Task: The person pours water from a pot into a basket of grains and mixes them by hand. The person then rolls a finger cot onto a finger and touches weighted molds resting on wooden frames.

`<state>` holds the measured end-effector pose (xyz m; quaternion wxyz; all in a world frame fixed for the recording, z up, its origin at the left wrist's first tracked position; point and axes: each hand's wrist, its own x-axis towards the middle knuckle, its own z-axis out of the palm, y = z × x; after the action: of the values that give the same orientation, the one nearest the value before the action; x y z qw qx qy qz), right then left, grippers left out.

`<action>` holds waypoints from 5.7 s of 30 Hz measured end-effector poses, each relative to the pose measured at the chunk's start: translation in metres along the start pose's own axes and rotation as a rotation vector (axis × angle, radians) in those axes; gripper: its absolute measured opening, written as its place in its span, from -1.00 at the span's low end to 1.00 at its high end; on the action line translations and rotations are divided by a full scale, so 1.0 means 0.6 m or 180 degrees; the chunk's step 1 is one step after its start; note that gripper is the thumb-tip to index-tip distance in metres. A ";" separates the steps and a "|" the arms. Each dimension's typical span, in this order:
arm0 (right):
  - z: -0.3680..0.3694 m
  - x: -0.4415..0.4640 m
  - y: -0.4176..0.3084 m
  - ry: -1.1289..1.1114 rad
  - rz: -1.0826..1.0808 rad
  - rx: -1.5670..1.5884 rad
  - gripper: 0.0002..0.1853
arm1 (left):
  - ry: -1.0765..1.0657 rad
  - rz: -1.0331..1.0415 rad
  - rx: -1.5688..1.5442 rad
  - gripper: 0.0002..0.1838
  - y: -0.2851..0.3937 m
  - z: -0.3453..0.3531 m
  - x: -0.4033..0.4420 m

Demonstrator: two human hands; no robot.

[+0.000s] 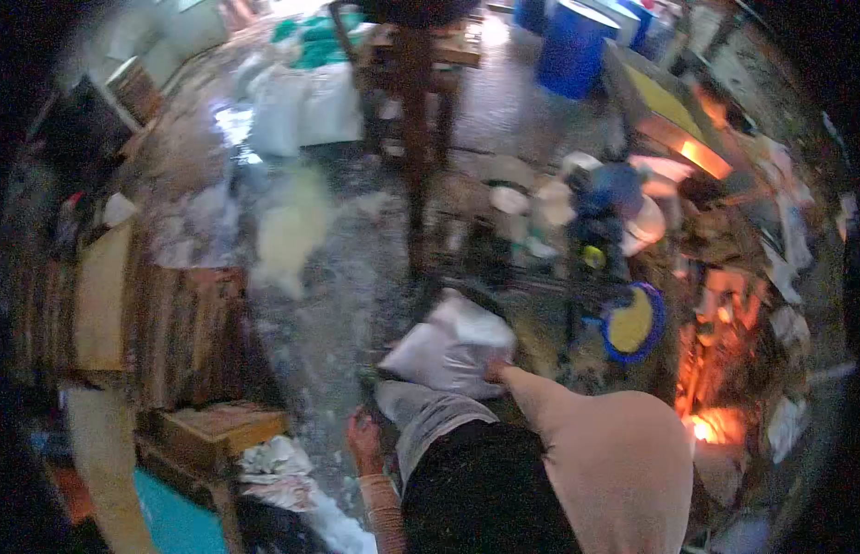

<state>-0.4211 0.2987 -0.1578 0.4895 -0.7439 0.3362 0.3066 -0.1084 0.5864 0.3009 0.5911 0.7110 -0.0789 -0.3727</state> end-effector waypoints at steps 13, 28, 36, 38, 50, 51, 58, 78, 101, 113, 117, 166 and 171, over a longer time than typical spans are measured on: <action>-0.419 0.009 -0.955 0.1058 -0.1732 0.0189 -0.56 | 0.0342 -0.0384 -0.0910 -0.62 0.222 -0.253 0.407; -0.612 0.224 -0.772 0.0971 0.1402 -0.0060 -0.55 | -0.0761 -0.0728 -0.0340 -0.65 0.414 -0.208 1.077; -0.662 0.171 -0.827 0.3306 0.1298 0.2318 -0.64 | -0.2286 0.0027 0.1461 -0.61 0.734 0.118 1.287; -0.678 0.178 -0.836 0.3132 0.1511 0.2546 -0.64 | -0.2517 0.0102 0.1617 -0.62 0.764 0.217 1.305; -0.989 0.359 -0.558 0.2273 0.1109 0.0685 -0.56 | -0.4348 -0.0080 0.1517 -0.72 0.794 0.685 1.284; -1.087 0.303 -0.593 0.1788 0.1502 -0.0903 -0.54 | -0.4380 -0.0050 0.1521 -0.72 0.790 0.708 1.296; -1.292 0.125 -0.689 0.5162 0.0771 0.2853 -0.59 | -0.4561 -0.0449 0.2029 -0.71 0.787 0.885 1.313; -1.051 0.158 -0.376 0.3224 0.3032 0.3162 -0.62 | -0.5763 -0.1251 0.2203 -0.79 0.664 1.442 1.235; -1.212 -0.210 -0.156 0.5070 0.3023 0.5746 -0.63 | -0.5658 -0.1146 0.2642 -0.78 0.574 1.940 0.971; -1.242 -0.124 -0.017 0.4097 0.3212 0.4340 -0.72 | -0.5760 -0.0809 0.2842 -0.75 0.460 2.162 1.022; -1.293 -0.121 0.032 0.3384 0.3507 0.4210 -0.71 | -0.5652 -0.0822 0.2555 -0.71 0.530 2.255 1.051; -3.379 -0.193 0.652 0.6707 -0.0305 0.0874 -0.49 | -0.1949 0.1733 0.3575 -0.18 1.184 2.591 1.549; -3.503 -0.184 0.760 0.7566 0.1529 -0.0217 -0.41 | -0.2931 0.0679 0.3939 0.03 1.244 2.553 1.486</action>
<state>-0.5836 -1.7778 0.3902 -0.2136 -0.4925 0.6968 -0.4757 -0.1848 -1.3193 0.5468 0.0271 0.6737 -0.5781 -0.4596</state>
